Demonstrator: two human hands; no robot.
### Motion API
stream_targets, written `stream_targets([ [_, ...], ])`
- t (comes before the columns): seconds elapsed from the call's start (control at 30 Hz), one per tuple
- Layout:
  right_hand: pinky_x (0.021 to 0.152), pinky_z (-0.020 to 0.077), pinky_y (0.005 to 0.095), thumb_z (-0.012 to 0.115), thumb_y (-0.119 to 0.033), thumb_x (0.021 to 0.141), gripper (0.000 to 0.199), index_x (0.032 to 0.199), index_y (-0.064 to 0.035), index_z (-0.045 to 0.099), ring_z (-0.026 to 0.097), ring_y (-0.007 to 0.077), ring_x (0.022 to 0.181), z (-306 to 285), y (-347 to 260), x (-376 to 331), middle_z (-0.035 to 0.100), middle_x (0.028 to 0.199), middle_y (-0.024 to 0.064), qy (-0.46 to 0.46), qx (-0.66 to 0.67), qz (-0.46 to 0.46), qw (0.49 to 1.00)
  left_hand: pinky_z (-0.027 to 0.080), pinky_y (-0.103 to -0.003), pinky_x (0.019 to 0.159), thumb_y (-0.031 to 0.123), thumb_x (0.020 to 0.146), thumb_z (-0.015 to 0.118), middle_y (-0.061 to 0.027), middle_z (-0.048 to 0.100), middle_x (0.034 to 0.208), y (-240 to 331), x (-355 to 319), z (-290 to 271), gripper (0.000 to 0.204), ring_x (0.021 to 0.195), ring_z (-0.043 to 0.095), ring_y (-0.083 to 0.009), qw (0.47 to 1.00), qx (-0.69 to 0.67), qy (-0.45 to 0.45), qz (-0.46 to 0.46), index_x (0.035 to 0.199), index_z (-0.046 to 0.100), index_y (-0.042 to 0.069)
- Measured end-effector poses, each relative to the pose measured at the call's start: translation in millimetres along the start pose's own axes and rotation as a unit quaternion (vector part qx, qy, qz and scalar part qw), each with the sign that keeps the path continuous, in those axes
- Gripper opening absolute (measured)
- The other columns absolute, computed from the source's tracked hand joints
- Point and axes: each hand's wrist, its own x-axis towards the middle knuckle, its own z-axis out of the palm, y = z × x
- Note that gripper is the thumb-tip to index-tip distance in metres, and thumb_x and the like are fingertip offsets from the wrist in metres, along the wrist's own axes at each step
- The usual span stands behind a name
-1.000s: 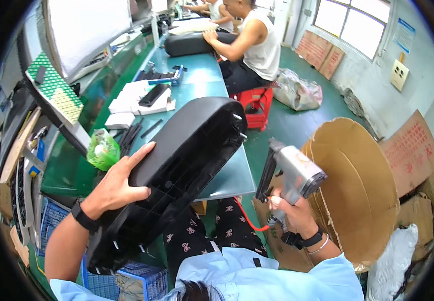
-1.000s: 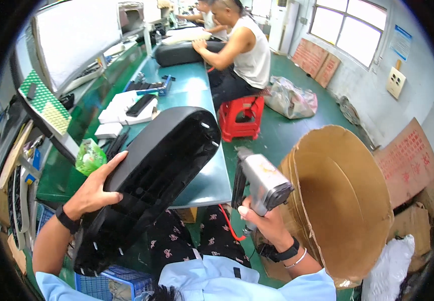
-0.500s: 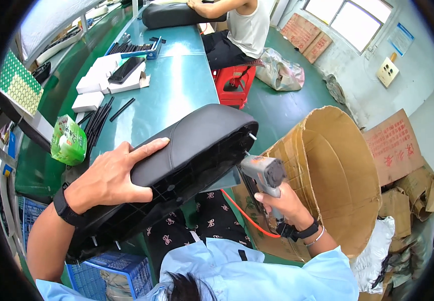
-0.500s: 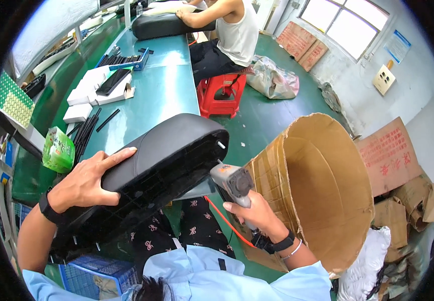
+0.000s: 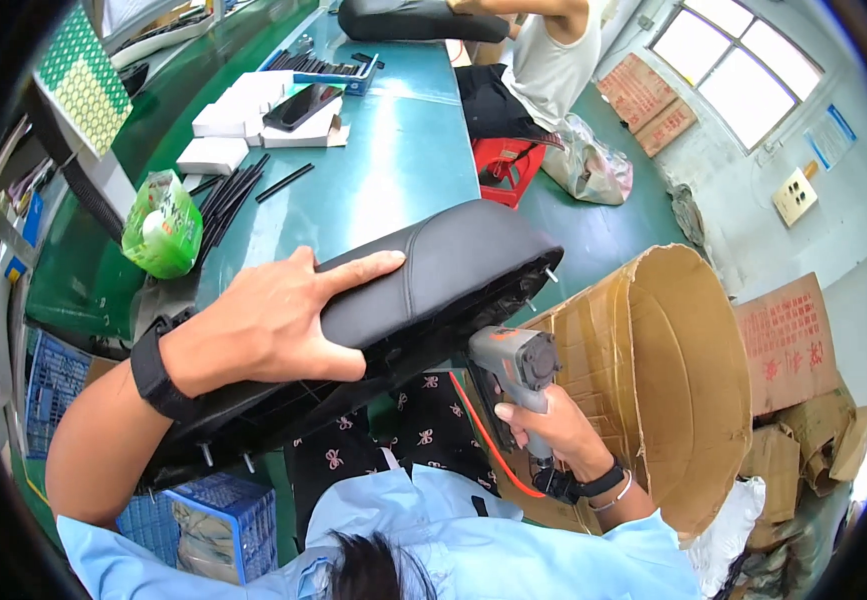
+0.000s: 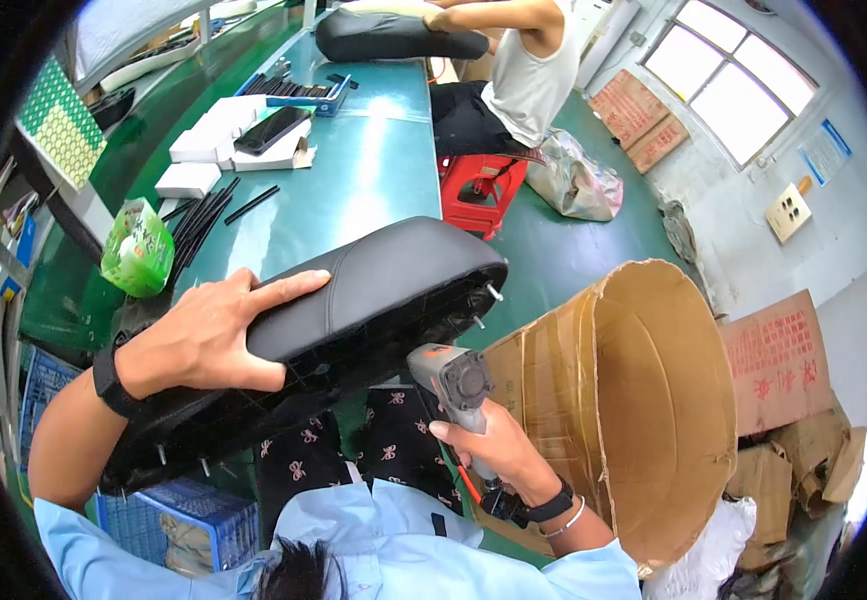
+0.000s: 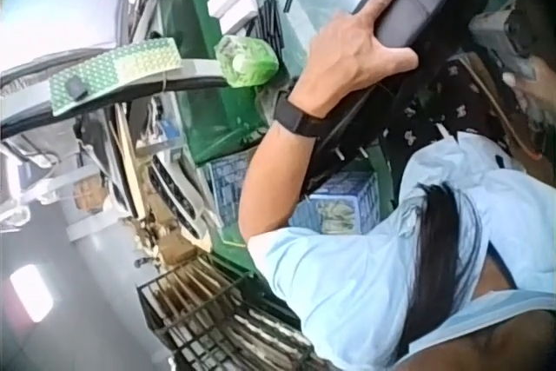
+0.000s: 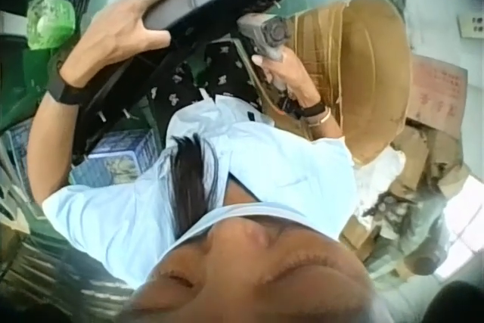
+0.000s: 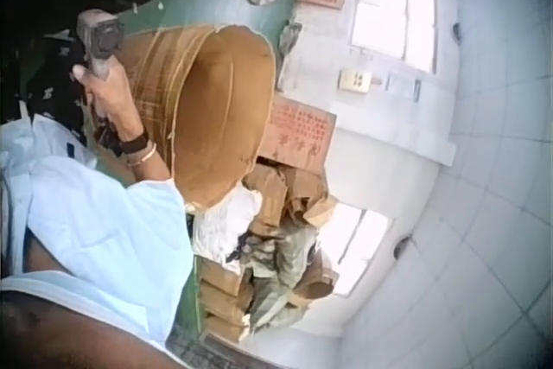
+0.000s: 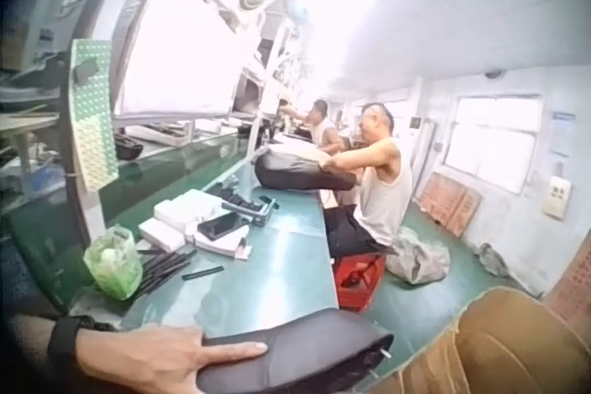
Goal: The person stretches a black cover over a seat base, secures it with a staple gun, and applies a green sticker to the underside before repeating the process with a second seat.
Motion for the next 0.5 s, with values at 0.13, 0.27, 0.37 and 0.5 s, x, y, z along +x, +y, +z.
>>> stream_targets([
  [0.13, 0.051, 0.0390, 0.0219, 0.070, -0.015, 0.080, 0.040, 0.112, -0.0005, 0.052, 0.049, 0.0080, 0.054, 15, 4, -10, 0.053, 0.070, 0.0005, -0.020, 0.029, -0.021, 0.999, 0.046, -0.044, 0.072, 0.044, 0.064, 0.064, -0.0234, 0.052, 0.082, -2, 1, 2, 0.081, 0.076, 0.055, -0.0387, 1.000, 0.001, 0.005, -0.008, 0.140, 0.039, 0.032],
  [0.27, 0.051, 0.0387, 0.0221, 0.072, -0.017, 0.079, 0.044, 0.114, -0.0005, 0.051, 0.049, 0.0076, 0.055, 33, 15, -1, 0.053, 0.074, -0.0001, -0.041, 0.041, 0.017, 0.998, 0.047, -0.045, 0.072, 0.046, 0.065, 0.064, -0.0265, 0.054, 0.086, 1, -1, 4, 0.080, 0.078, 0.056, -0.0396, 1.000, 0.018, 0.016, -0.014, 0.140, 0.040, 0.032],
  [0.37, 0.052, 0.0392, 0.0223, 0.071, -0.017, 0.079, 0.040, 0.111, -0.0005, 0.052, 0.049, 0.0079, 0.055, 37, 17, -5, 0.053, 0.074, 0.0004, -0.051, 0.024, 0.004, 0.998, 0.048, -0.045, 0.074, 0.047, 0.065, 0.063, -0.0289, 0.054, 0.088, 0, -1, 5, 0.080, 0.080, 0.056, -0.0412, 1.000, 0.012, 0.024, -0.011, 0.140, 0.040, 0.031],
  [0.5, 0.053, 0.0401, 0.0226, 0.071, -0.016, 0.078, 0.041, 0.111, 0.0002, 0.053, 0.050, 0.0080, 0.056, 49, 19, -1, 0.054, 0.074, 0.0011, -0.088, -0.043, 0.029, 0.995, 0.047, -0.044, 0.069, 0.042, 0.063, 0.064, -0.0225, 0.052, 0.085, 1, -3, 8, 0.082, 0.076, 0.055, -0.0385, 0.999, 0.020, 0.040, -0.010, 0.141, 0.038, 0.035],
])
